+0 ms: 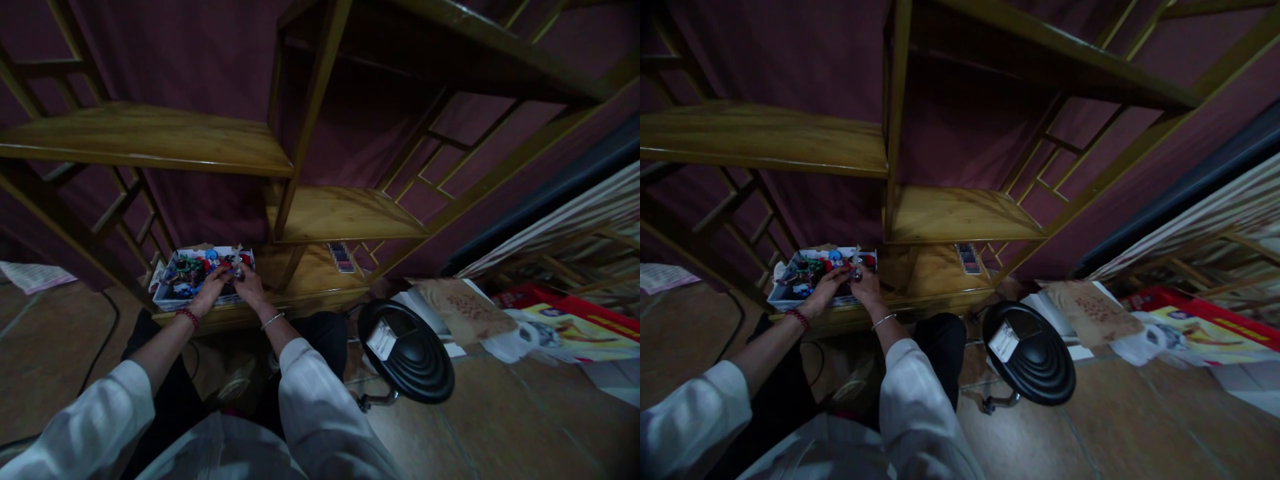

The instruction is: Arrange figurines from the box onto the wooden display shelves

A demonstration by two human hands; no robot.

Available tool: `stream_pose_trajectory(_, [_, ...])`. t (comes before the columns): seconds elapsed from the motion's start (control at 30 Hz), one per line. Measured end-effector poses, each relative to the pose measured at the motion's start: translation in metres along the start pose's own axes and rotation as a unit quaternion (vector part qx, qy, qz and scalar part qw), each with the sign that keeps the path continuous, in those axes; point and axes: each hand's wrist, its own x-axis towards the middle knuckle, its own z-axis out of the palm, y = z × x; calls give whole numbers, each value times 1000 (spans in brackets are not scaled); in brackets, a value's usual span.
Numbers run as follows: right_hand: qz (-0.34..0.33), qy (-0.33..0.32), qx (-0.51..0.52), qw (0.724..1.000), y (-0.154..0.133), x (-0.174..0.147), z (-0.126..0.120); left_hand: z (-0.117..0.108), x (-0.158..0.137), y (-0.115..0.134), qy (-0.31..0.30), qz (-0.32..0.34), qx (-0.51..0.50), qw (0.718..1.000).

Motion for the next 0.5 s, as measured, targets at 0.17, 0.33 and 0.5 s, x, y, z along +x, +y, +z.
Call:
stream_pose_trajectory(0.17, [-24,-9,-28,999,1,3,2,4,5,-1,-24,-3,7,1000])
stream_pose_trajectory(0.33, [-3,-27,-8,1000,8,8,4,7,10,-1,-8,-22,10,1000])
stream_pose_trajectory(0.5, [29,-10,25,999,12,13,3,7,9,1,4,-28,-5,1000])
